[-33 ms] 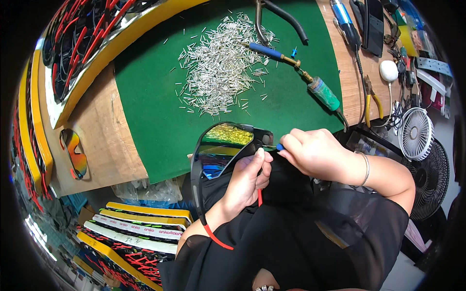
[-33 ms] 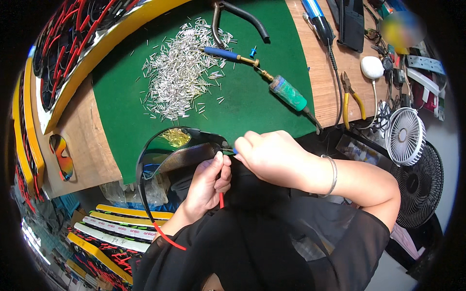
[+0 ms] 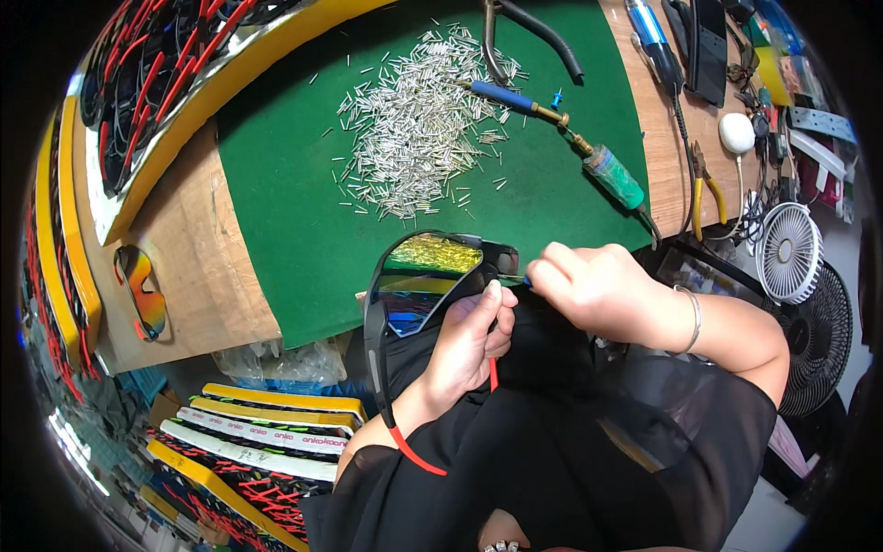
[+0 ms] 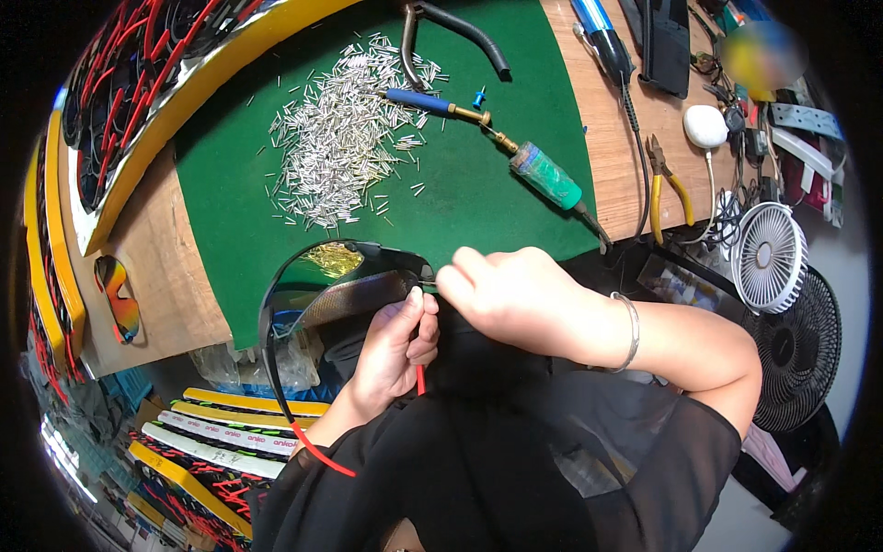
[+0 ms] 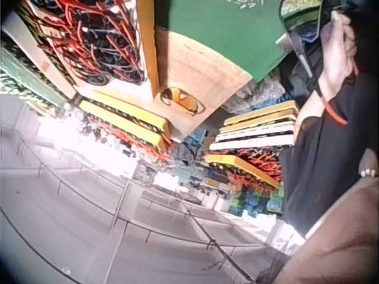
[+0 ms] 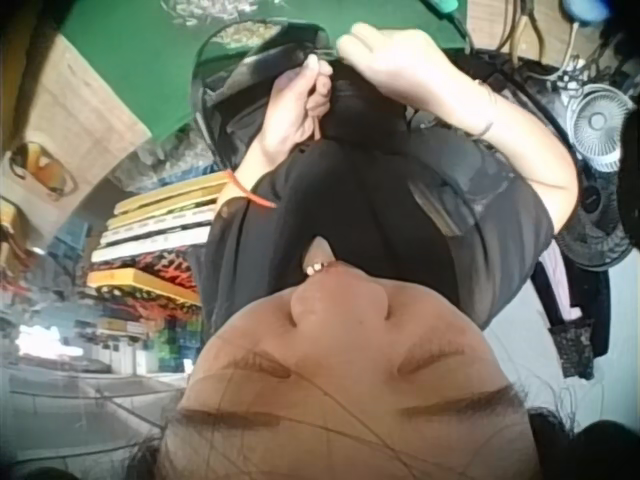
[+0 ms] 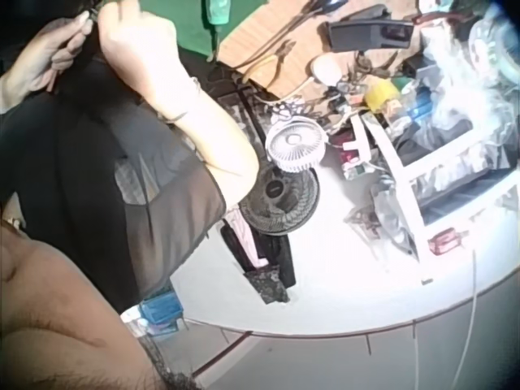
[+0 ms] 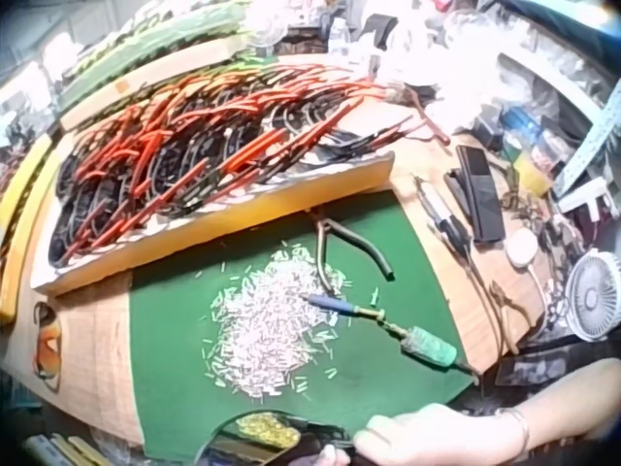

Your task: The person assembles sunglasses by inserting small metal pins into the frame using a screwdriver and hammer. They repeatedly pick up sunglasses, secure the pins, and place the finished units into a tray.

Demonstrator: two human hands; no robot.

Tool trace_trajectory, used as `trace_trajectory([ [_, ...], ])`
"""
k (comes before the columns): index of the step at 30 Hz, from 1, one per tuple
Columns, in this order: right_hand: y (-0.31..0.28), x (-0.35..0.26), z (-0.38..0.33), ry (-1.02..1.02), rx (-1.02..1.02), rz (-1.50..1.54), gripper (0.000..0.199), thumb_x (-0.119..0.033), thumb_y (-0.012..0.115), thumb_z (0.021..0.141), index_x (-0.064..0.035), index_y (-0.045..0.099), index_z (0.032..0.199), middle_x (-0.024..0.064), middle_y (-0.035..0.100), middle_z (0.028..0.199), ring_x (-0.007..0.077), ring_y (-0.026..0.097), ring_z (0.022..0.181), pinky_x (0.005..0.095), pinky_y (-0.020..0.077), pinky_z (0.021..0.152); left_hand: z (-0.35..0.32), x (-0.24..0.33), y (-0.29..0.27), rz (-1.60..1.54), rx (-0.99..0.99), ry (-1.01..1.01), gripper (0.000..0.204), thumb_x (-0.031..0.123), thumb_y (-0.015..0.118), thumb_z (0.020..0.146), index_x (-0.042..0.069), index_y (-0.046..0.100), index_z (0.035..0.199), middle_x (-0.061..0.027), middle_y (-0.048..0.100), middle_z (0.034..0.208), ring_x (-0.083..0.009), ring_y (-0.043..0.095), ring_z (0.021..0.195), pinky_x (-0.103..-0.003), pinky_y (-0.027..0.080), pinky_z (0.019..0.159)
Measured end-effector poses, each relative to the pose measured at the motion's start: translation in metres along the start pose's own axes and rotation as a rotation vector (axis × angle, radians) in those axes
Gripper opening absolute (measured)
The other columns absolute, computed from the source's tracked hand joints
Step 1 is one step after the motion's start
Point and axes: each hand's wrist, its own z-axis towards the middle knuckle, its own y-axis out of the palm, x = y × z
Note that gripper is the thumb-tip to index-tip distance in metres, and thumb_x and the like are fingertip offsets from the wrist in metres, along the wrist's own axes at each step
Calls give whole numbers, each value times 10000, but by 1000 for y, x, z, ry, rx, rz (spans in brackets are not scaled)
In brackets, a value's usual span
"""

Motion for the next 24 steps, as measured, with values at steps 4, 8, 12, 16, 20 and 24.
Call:
trace_trajectory([
  [4, 1, 2, -1, 87, 82, 184, 214, -196, 603, 787, -23, 481, 822, 99, 537, 753, 276, 567, 568, 346, 464, 459, -1, 0, 0, 0, 1, -2, 276, 289, 389, 952, 45, 506, 896, 11, 472, 613, -36, 290, 410, -178, 234, 385],
  [8, 4, 4, -2, 28, 34, 32, 222, -208, 587, 791, -16, 475, 792, 100, 499, 605, 256, 561, 505, 335, 470, 459, 0, 1, 2, 3, 12, -14, 282, 290, 392, 951, 38, 505, 897, 8, 475, 614, -35, 298, 411, -176, 238, 385],
  [12, -1, 1, 0, 46, 84, 166, 196, -183, 596, 798, -34, 474, 761, 90, 491, 610, 272, 548, 519, 343, 450, 449, -1, 2, 3, 13, 16, -8, 281, 296, 391, 949, 51, 514, 886, 11, 432, 608, -43, 303, 426, -167, 244, 388],
  [16, 7, 3, -3, 147, -13, 94, 183, -167, 609, 777, -44, 474, 777, 77, 475, 646, 251, 550, 543, 337, 447, 444, -1, 2, 3, 19, 22, -22, 279, 296, 391, 949, 50, 509, 892, 9, 437, 609, -43, 304, 426, -168, 244, 389],
  [20, 4, 2, 1, 7, 89, 48, 196, -196, 555, 820, -32, 476, 747, 98, 505, 628, 253, 561, 528, 320, 454, 440, 0, 1, 1, 7, 1, -9, 278, 297, 391, 949, 49, 506, 898, 10, 439, 611, -43, 305, 426, -167, 244, 391],
  [24, 5, 3, -2, 119, -29, 92, 181, -166, 611, 773, -48, 475, 791, 82, 483, 664, 241, 551, 533, 327, 446, 442, -1, 2, 1, -3, 5, -15, 272, 283, 393, 952, 42, 507, 905, 6, 468, 612, -39, 298, 415, -177, 239, 387],
])
